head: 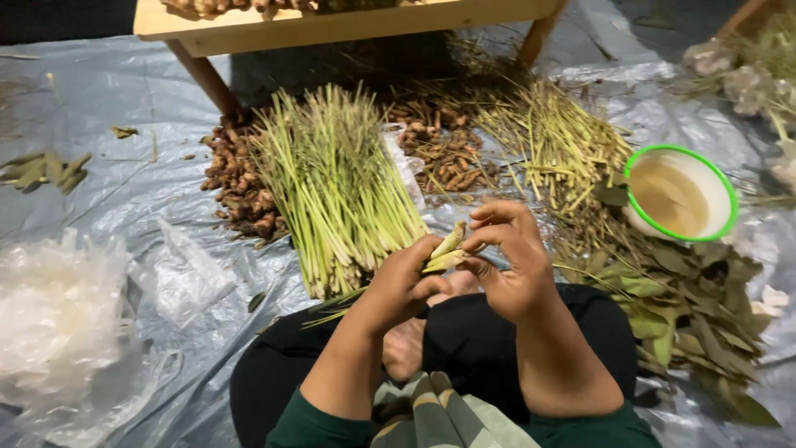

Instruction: Bundling and tying stalks of lemongrass by hand using flexible plant material.

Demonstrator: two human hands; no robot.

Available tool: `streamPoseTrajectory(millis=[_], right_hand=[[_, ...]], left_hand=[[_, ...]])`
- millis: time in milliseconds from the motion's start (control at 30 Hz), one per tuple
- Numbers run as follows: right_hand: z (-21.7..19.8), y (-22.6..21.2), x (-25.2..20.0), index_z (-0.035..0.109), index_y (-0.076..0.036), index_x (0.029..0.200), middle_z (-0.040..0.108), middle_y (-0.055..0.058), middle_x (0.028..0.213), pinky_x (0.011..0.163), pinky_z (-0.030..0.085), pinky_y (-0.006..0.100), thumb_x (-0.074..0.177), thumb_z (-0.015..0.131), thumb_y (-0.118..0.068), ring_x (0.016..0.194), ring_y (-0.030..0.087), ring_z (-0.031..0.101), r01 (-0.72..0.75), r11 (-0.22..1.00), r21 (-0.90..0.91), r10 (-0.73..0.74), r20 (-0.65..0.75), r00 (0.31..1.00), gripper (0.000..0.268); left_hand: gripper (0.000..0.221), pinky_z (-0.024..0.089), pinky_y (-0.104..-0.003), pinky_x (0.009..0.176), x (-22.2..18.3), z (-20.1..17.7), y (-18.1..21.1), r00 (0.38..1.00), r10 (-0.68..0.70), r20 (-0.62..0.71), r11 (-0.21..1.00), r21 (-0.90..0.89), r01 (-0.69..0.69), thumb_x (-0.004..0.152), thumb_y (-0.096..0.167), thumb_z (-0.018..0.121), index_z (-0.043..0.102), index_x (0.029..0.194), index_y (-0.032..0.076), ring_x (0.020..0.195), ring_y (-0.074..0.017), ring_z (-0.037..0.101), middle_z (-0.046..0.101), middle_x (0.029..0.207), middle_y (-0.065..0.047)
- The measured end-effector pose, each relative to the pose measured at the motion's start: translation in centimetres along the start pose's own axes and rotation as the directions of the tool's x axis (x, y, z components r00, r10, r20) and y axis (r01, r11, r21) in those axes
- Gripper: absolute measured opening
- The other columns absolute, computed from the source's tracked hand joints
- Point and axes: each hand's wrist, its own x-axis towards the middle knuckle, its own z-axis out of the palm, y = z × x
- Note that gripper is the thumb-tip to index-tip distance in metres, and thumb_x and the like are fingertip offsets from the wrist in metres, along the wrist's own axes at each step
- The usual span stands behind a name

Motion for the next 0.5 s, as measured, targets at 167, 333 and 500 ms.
streamPoseTrajectory(millis=[167, 333, 500], right_hand=[[-2.6, -0.2, -0.8, 0.074, -0.003, 0.094, 0.071, 0.014, 0.105, 0.089, 0.056, 0.035, 0.086, 0.08, -0.016, 0.094, 0.029, 0.072, -0.025, 0.998, 0.056, 0.028, -0.049, 0.998, 0.017], [-2.5, 1.5, -3.2, 0.05, 0.001, 0.139, 0.06, 0.021, 0.139, 0.104, 0.048, 0.043, 0.096, 0.053, -0.062, 0.12, 0.028, 0.062, -0.165, 0.904, 0.393, 0.205, -0.061, 0.977, 0.076], [-1.5, 1.1, -4.2, 0.057, 0.009, 0.122, 0.071, 0.016, 0.093, 0.074, 0.062, 0.026, 0.099, 0.062, -0.048, 0.082, 0.015, 0.073, -0.116, 0.814, 0.57, 0.201, -0.087, 0.976, 0.061]], left_hand=[[0.045, 0.052, -0.042, 0.062, 0.8, 2.5, 0.8, 0.999, 0.041, 0.008, 0.998, -0.044, -0.041, 0.1, 0.06, 0.044, 0.062, 0.101, 0.018, 0.063, -0.0378, 0.063, 0.06, 0.066, -0.013], [0.037, 0.053, -0.045, 0.063, 1.1, 3.8, 2.8, 0.998, 0.051, 0.034, 0.997, 0.053, -0.053, 0.102, 0.053, 0.049, 0.062, 0.098, 0.019, 0.071, -0.0461, 0.065, 0.059, 0.067, -0.016], [0.035, 0.048, -0.063, 0.068, 0.9, 4.8, 2.9, 0.948, -0.075, 0.309, 0.992, 0.123, 0.039, 0.103, 0.04, 0.051, 0.05, 0.108, 0.006, 0.082, -0.062, 0.059, 0.061, 0.079, -0.036]])
